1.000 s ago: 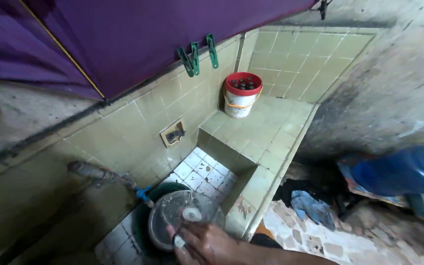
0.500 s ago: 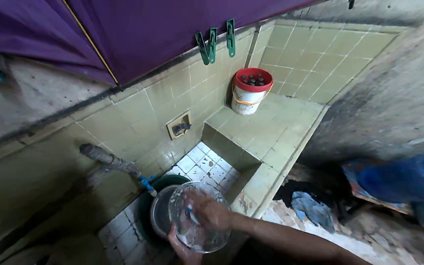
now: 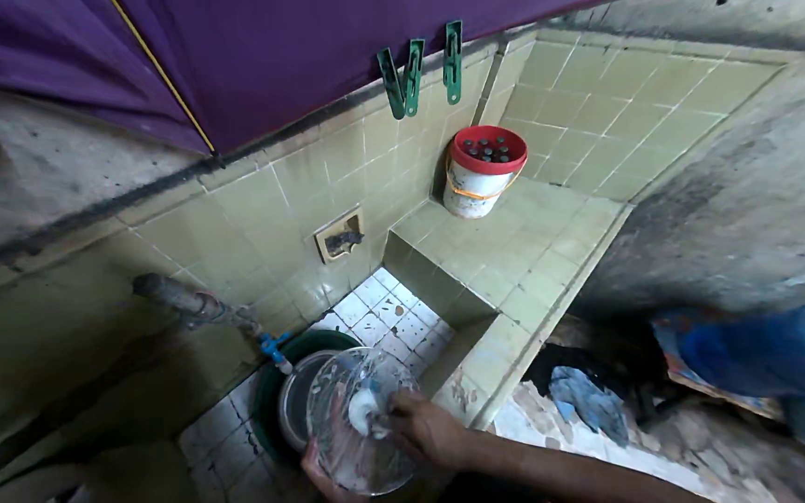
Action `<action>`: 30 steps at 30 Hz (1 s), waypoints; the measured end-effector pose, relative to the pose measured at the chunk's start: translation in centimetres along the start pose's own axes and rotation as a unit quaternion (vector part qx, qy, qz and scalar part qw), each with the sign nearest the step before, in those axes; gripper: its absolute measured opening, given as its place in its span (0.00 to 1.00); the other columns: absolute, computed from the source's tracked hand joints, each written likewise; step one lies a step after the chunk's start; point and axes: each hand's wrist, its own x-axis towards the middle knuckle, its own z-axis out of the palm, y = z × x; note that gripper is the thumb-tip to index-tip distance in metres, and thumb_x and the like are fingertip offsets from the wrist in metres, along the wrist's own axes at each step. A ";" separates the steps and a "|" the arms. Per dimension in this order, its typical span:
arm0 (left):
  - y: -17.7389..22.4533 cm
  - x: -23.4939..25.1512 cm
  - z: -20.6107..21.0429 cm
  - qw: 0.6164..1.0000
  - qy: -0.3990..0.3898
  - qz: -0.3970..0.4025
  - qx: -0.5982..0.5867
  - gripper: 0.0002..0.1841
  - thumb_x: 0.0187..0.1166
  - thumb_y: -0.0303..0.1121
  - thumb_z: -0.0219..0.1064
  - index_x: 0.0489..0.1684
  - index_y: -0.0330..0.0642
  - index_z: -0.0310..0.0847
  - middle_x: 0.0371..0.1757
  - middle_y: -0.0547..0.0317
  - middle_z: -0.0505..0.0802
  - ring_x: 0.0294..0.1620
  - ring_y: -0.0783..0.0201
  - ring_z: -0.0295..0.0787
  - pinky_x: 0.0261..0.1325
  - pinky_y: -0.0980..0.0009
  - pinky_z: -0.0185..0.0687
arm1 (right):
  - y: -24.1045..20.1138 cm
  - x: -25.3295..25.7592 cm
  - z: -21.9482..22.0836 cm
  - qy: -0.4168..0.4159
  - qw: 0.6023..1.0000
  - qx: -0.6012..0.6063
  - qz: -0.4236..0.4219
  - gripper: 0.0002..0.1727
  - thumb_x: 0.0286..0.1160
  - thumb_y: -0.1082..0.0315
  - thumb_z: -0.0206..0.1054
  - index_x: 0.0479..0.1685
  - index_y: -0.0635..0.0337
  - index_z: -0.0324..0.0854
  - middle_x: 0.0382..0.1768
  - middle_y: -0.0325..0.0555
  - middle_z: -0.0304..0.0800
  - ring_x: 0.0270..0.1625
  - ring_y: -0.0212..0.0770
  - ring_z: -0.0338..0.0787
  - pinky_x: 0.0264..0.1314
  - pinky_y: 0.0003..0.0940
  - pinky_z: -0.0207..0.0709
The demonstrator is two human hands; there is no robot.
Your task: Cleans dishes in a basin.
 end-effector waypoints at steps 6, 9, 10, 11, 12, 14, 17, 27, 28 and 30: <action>-2.1 -0.3 2.3 0.996 0.064 -0.002 0.070 0.25 0.64 0.59 0.70 0.51 0.53 0.90 0.48 0.58 0.98 0.50 0.63 0.97 0.49 0.61 0.95 | 0.4 3.3 -0.5 0.101 0.991 0.086 0.033 0.20 0.85 0.60 0.64 0.66 0.65 0.85 0.62 0.60 0.90 0.66 0.54 0.90 0.75 0.48 0.81; -1.9 -0.4 3.8 0.988 0.098 0.049 0.108 0.12 0.72 0.52 0.65 0.34 0.59 0.89 0.35 0.67 0.98 0.39 0.72 0.96 0.41 0.68 0.94 | 1.0 3.5 -1.1 0.072 0.996 0.058 0.015 0.19 0.86 0.63 0.61 0.63 0.68 0.86 0.61 0.63 0.89 0.66 0.56 0.89 0.74 0.49 0.81; -1.9 -0.4 3.9 0.990 0.096 0.043 0.099 0.12 0.68 0.52 0.70 0.33 0.58 0.90 0.35 0.66 0.98 0.39 0.70 0.96 0.42 0.67 0.94 | 2.3 4.2 -1.7 0.085 0.994 0.044 0.058 0.19 0.86 0.62 0.61 0.60 0.68 0.87 0.60 0.62 0.89 0.64 0.56 0.90 0.72 0.50 0.82; -1.9 -0.5 4.2 0.990 0.096 0.034 0.098 0.11 0.66 0.52 0.71 0.32 0.59 0.90 0.36 0.66 0.98 0.40 0.71 0.97 0.43 0.67 0.94 | 3.2 4.6 -1.9 0.093 0.991 0.038 0.086 0.19 0.86 0.61 0.60 0.59 0.68 0.87 0.59 0.62 0.89 0.64 0.57 0.89 0.71 0.50 0.82; -1.9 -0.5 4.2 0.991 0.095 0.024 0.094 0.11 0.65 0.52 0.71 0.32 0.59 0.90 0.36 0.65 0.98 0.40 0.70 0.97 0.43 0.67 0.94 | 3.1 4.7 -1.8 0.088 0.992 0.037 0.085 0.19 0.86 0.61 0.60 0.59 0.68 0.87 0.59 0.62 0.90 0.65 0.57 0.89 0.73 0.49 0.81; -1.9 0.0 4.0 0.990 0.093 0.032 0.102 0.11 0.69 0.52 0.69 0.30 0.59 0.89 0.34 0.66 0.97 0.38 0.72 0.96 0.41 0.69 0.94 | 1.4 3.4 -0.9 0.062 0.997 0.051 0.023 0.19 0.86 0.63 0.61 0.60 0.70 0.87 0.60 0.64 0.90 0.66 0.58 0.89 0.74 0.50 0.80; -1.8 0.2 4.1 0.990 0.083 0.037 0.104 0.12 0.74 0.51 0.65 0.31 0.60 0.90 0.35 0.67 0.98 0.39 0.73 0.96 0.42 0.71 0.94 | 1.8 2.5 -0.5 0.057 0.997 0.047 0.003 0.18 0.85 0.62 0.62 0.56 0.70 0.88 0.56 0.63 0.91 0.63 0.57 0.91 0.71 0.50 0.82; -2.8 -0.6 4.8 0.992 0.098 -0.003 0.079 0.14 0.79 0.47 0.56 0.32 0.59 0.88 0.35 0.66 0.98 0.39 0.73 0.96 0.42 0.71 0.94 | 4.5 3.5 -2.5 0.028 0.988 0.018 0.148 0.18 0.86 0.62 0.60 0.54 0.69 0.87 0.57 0.62 0.89 0.61 0.57 0.90 0.69 0.53 0.82; -3.1 -0.8 4.6 0.993 0.098 -0.019 0.060 0.12 0.75 0.49 0.61 0.33 0.56 0.88 0.35 0.64 0.98 0.40 0.70 0.97 0.43 0.69 0.94 | 4.8 4.1 -2.3 0.045 0.987 0.019 0.153 0.19 0.85 0.62 0.60 0.55 0.69 0.87 0.56 0.61 0.90 0.60 0.57 0.90 0.69 0.52 0.82; -3.3 -0.6 4.6 0.992 0.109 -0.023 0.067 0.14 0.79 0.46 0.53 0.34 0.55 0.85 0.34 0.65 0.97 0.39 0.71 0.96 0.42 0.69 0.94 | 3.1 4.1 -1.9 0.036 0.993 0.055 0.096 0.19 0.86 0.63 0.60 0.59 0.70 0.86 0.57 0.63 0.90 0.60 0.58 0.91 0.69 0.52 0.82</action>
